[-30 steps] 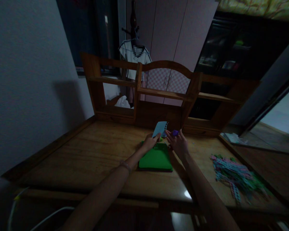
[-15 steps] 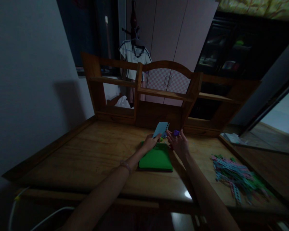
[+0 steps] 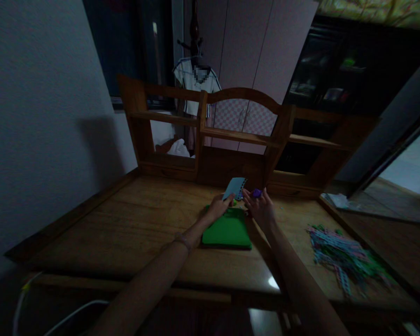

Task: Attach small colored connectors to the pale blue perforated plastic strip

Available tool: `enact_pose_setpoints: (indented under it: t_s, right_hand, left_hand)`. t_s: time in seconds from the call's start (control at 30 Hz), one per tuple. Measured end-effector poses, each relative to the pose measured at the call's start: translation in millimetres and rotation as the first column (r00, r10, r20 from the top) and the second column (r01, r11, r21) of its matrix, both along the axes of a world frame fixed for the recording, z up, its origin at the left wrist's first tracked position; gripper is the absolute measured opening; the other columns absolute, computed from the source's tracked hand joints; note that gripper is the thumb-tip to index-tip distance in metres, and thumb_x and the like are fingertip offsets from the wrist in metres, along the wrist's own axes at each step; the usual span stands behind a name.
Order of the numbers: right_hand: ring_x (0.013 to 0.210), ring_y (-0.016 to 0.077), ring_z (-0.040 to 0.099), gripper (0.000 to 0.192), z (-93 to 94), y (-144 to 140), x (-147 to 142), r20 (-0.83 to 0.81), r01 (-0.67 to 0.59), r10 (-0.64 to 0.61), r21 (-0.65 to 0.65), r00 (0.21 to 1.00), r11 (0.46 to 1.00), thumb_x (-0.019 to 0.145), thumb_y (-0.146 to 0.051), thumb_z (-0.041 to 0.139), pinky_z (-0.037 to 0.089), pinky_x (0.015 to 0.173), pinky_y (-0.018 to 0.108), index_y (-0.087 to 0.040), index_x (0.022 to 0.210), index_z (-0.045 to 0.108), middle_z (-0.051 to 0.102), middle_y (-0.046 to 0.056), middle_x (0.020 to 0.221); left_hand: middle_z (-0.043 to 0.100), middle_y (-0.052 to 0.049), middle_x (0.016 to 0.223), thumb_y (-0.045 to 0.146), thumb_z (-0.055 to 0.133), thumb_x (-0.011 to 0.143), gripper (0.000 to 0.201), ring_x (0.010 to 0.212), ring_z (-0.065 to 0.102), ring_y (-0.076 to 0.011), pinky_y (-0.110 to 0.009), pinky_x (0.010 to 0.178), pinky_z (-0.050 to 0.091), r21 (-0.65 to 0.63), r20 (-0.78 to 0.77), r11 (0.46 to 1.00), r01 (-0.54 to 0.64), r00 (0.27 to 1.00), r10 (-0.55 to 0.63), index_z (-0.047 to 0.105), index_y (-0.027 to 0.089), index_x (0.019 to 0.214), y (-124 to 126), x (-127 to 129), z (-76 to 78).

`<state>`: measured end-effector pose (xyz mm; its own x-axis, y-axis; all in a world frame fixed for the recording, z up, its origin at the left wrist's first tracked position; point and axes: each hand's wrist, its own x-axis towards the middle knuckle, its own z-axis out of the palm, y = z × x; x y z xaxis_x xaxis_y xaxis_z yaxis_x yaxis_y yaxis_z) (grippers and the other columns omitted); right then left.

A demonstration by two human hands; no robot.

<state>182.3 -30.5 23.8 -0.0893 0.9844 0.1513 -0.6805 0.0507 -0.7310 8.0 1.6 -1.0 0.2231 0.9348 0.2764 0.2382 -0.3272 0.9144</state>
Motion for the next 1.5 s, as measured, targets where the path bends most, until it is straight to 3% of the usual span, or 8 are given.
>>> enact_pose_setpoints:
  t_s: [0.5,1.0,1.5]
  right_hand:
    - [0.113,0.0216,0.053,0.033,-0.6,0.1,2.5,0.034,-0.03,0.029,0.021,0.999,0.999,0.085,-0.052,0.042,0.048,0.088,0.038,-0.022,0.087,0.055,0.063,0.007,0.11]
    - [0.115,0.0207,0.051,0.032,4.7,-2.3,1.6,-0.072,-0.053,0.052,-0.018,0.996,0.998,0.086,-0.05,0.043,0.048,0.089,0.035,-0.02,0.087,0.056,0.061,0.009,0.113]
    - [0.11,0.0224,0.055,0.033,2.8,-0.9,2.6,-0.042,-0.044,0.043,-0.024,0.998,0.999,0.085,-0.052,0.045,0.048,0.089,0.039,-0.02,0.085,0.056,0.065,0.009,0.105]
  left_hand:
    - [0.052,0.0,0.052,0.057,0.039,0.079,0.049,0.051,0.047,-0.0107,-0.022,0.053,0.034,0.006,-0.009,1.0,-0.006,1.0,0.006,0.058,0.014,0.063,0.5,1.7,-2.5]
    - [0.054,-0.002,0.056,0.056,0.039,0.079,0.049,0.05,0.049,-0.0111,-0.021,0.05,0.036,-0.002,-0.007,1.0,0.009,1.0,-0.009,0.058,0.014,0.064,4.9,1.6,-7.9]
    - [0.053,-0.001,0.054,0.058,0.039,0.079,0.051,0.049,0.048,-0.0108,-0.021,0.048,0.035,-0.023,-0.009,0.999,0.022,1.0,-0.022,0.06,0.013,0.065,4.6,1.2,-7.6]
